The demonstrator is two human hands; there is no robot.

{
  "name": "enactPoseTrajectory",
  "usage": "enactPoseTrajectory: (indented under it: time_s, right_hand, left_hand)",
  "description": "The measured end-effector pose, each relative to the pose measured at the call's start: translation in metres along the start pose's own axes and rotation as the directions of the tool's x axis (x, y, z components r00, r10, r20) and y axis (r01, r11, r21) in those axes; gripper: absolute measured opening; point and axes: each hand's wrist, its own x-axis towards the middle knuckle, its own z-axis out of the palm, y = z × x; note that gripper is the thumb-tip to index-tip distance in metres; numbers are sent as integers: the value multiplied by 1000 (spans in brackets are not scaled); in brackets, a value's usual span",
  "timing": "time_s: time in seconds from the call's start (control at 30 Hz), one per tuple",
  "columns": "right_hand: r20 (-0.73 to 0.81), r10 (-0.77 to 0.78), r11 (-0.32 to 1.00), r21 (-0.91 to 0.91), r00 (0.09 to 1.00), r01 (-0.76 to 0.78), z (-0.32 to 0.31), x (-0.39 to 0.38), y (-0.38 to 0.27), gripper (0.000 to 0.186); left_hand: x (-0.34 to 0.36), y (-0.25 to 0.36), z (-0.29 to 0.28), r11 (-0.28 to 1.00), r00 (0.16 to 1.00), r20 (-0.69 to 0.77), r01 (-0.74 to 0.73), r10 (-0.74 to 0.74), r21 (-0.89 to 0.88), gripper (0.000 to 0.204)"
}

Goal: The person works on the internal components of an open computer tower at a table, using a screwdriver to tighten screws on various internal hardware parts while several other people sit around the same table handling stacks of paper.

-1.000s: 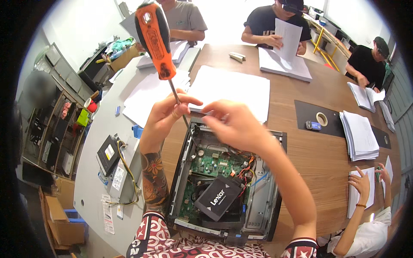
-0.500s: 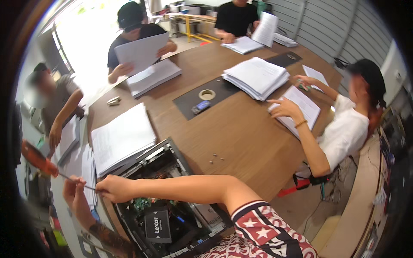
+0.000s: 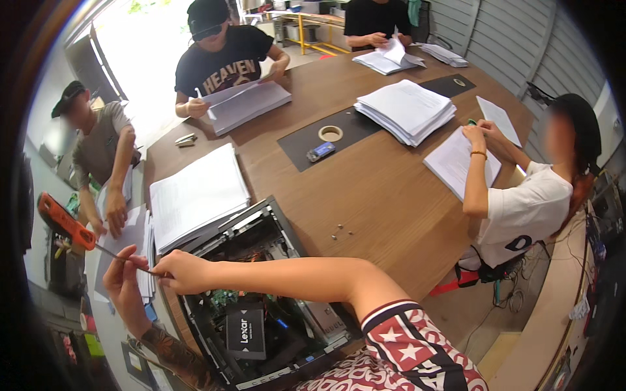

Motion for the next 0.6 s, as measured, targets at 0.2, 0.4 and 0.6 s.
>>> enactPoseTrajectory:
  time_s: [0.2, 0.4, 0.6]
  right_hand:
    - [98, 109, 981, 148, 989, -122, -2, 1, 0, 16]
    - [-3, 163, 981, 103, 987, -162, 7, 3, -3, 17]
    - [-12, 153, 986, 64, 988, -152, -11, -2, 3, 26]
  left_hand:
    - [-1, 21, 11, 999, 999, 5, -35, 35, -41, 35]
    - [-1, 6, -11, 998, 998, -11, -56, 56, -7, 19]
    - [5, 17, 18, 999, 998, -58, -23, 25, 27, 23]
